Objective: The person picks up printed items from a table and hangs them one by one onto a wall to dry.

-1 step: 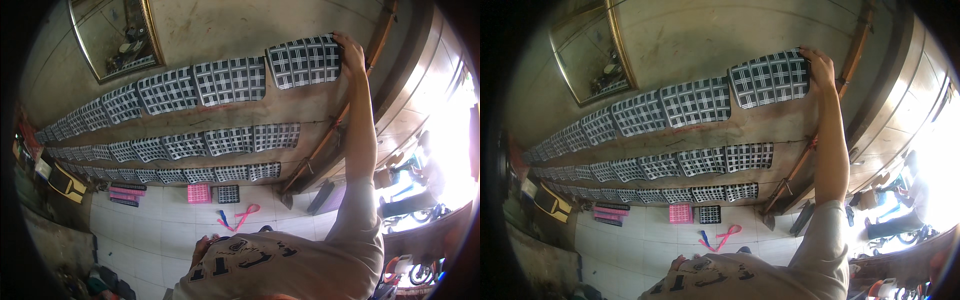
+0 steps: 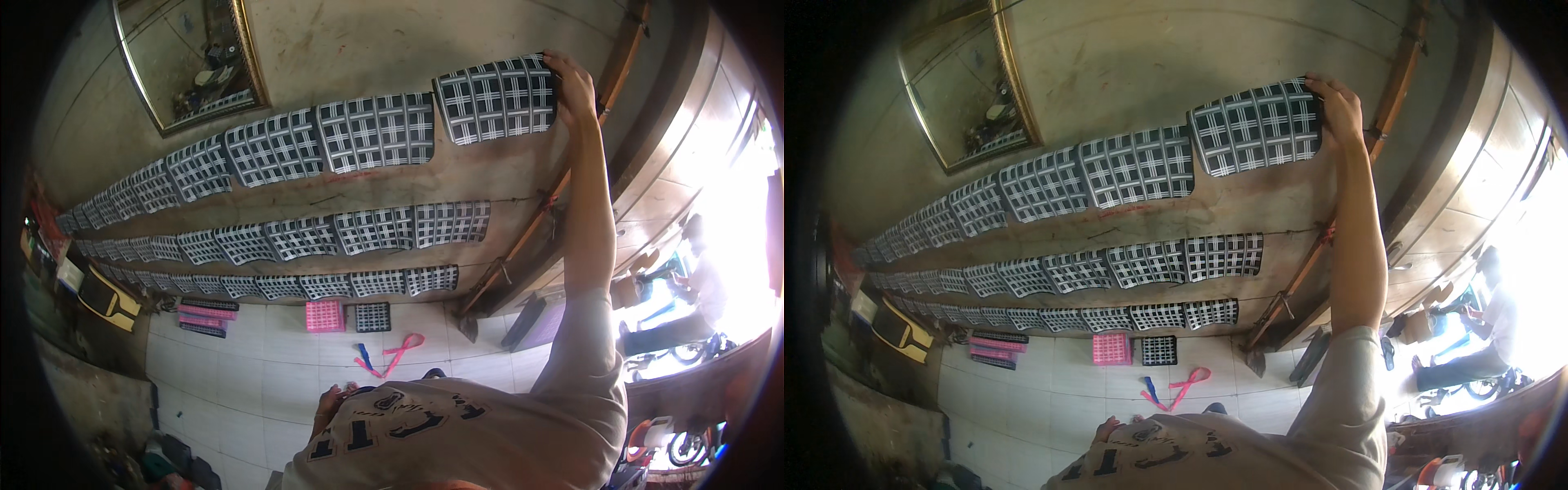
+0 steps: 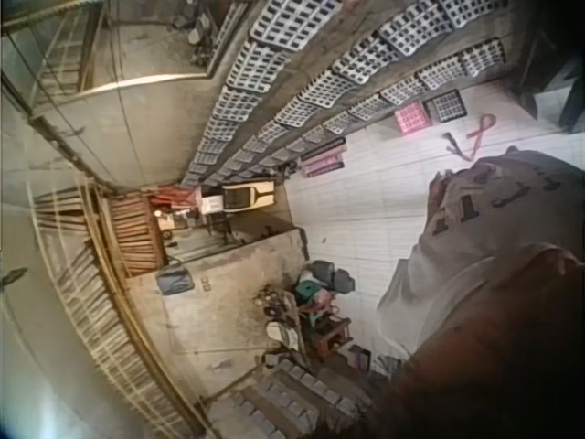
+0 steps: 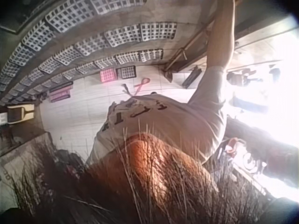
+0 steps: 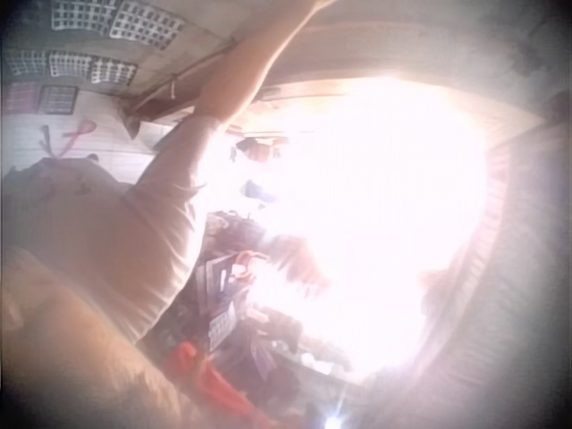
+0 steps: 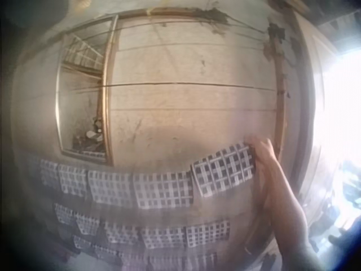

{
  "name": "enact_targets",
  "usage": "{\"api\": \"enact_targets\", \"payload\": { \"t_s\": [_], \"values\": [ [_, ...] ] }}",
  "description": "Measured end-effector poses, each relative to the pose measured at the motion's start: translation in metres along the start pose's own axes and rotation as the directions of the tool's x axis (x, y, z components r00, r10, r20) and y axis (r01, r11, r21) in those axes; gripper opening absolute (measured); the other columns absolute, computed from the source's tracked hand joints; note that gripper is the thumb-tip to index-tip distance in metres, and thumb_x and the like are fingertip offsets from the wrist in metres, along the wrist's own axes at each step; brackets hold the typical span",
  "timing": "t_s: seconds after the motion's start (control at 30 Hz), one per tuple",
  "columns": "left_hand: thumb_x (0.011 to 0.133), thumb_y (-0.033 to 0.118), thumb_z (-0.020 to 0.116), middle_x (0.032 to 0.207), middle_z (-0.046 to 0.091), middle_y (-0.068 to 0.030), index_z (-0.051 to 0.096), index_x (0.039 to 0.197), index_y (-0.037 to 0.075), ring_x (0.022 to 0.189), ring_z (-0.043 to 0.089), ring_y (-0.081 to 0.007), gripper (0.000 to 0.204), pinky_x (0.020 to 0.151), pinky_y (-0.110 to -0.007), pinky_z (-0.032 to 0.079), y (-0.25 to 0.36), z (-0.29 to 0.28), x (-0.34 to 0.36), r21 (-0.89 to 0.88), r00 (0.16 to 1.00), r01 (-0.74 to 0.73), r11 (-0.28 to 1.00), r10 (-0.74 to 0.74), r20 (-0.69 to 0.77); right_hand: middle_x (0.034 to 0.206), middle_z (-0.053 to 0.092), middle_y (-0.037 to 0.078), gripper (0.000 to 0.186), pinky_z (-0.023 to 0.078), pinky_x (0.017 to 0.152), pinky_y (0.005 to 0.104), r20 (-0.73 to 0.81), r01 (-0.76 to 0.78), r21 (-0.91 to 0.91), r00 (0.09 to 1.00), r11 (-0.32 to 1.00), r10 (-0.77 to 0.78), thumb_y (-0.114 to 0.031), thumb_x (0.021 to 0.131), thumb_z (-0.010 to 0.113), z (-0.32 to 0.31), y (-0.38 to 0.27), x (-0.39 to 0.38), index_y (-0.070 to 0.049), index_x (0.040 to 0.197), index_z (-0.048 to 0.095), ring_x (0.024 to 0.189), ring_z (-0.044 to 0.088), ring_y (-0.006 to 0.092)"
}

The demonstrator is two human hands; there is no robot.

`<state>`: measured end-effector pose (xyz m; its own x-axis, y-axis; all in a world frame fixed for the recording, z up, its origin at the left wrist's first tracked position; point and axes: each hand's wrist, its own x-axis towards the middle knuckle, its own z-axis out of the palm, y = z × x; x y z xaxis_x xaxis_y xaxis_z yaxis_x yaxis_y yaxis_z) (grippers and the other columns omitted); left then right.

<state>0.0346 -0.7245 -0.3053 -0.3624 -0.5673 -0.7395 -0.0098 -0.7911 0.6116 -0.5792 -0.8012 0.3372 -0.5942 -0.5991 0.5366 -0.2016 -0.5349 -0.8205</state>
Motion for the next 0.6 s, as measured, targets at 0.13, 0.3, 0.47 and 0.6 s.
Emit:
{"api": "enact_targets", "payload": {
  "t_s": [0.13, 0.3, 0.47, 0.6],
  "values": [
    [0.087, 0.041, 0.05, 0.111, 0.056, -0.0178, 0.041, 0.12, -0.005, 0.098, 0.057, -0.0246, 0.058, 0.083, -0.035, 0.045, -0.01, -0.013, 0.008, 0.061, 0.999, -0.021, 0.998, 0.023, -0.032, 0.093, 0.06, 0.009, 0.026, 0.047, 0.073, 0.025, 0.024, 0.006, 0.003, 1.0, 1.0, -0.006, -0.006, 0.081, 0.058, 0.006, 0.012, 0.004, 0.005, 0.105, 0.058, 0.083, 0.057, 0.015],
    [0.087, 0.04, 0.05, 0.11, 0.057, -0.0175, 0.042, 0.119, -0.005, 0.097, 0.058, -0.0245, 0.056, 0.082, -0.035, 0.046, -0.008, -0.012, 0.019, 0.17, 0.999, -0.022, 0.985, 0.029, -0.041, 0.09, 0.061, 0.009, 0.023, 0.048, 0.073, 0.0253, -0.04, -0.061, -0.054, 0.997, 0.997, 0.058, -0.003, 0.082, 0.056, -0.007, 0.029, -0.016, 0.006, 0.103, 0.058, 0.079, 0.059, 0.0151],
    [0.087, 0.039, 0.05, 0.109, 0.057, -0.0171, 0.043, 0.118, -0.006, 0.096, 0.058, -0.0243, 0.054, 0.08, -0.034, 0.046, -0.016, -0.028, 0.027, 0.299, 0.997, -0.044, 0.953, 0.062, -0.051, 0.077, 0.059, 0.002, 0.02, 0.04, 0.055, 0.019, -0.103, -0.041, -0.005, 0.994, 0.999, 0.04, -0.009, 0.08, 0.057, -0.016, 0.054, -0.019, 0.002, 0.097, 0.063, 0.062, 0.052, 0.0073],
    [0.087, 0.038, 0.05, 0.108, 0.057, -0.0168, 0.044, 0.117, -0.006, 0.095, 0.059, -0.0242, 0.053, 0.079, -0.034, 0.047, -0.018, -0.041, 0.035, 0.441, 0.993, -0.092, 0.893, 0.113, -0.021, 0.065, 0.054, -0.002, 0.018, 0.03, 0.043, 0.019, -0.157, -0.037, -0.205, 0.988, 0.978, 0.005, -0.013, 0.08, 0.057, -0.019, 0.059, -0.022, -0.001, 0.091, 0.066, 0.049, 0.041, 0.0041]
  ]
}}
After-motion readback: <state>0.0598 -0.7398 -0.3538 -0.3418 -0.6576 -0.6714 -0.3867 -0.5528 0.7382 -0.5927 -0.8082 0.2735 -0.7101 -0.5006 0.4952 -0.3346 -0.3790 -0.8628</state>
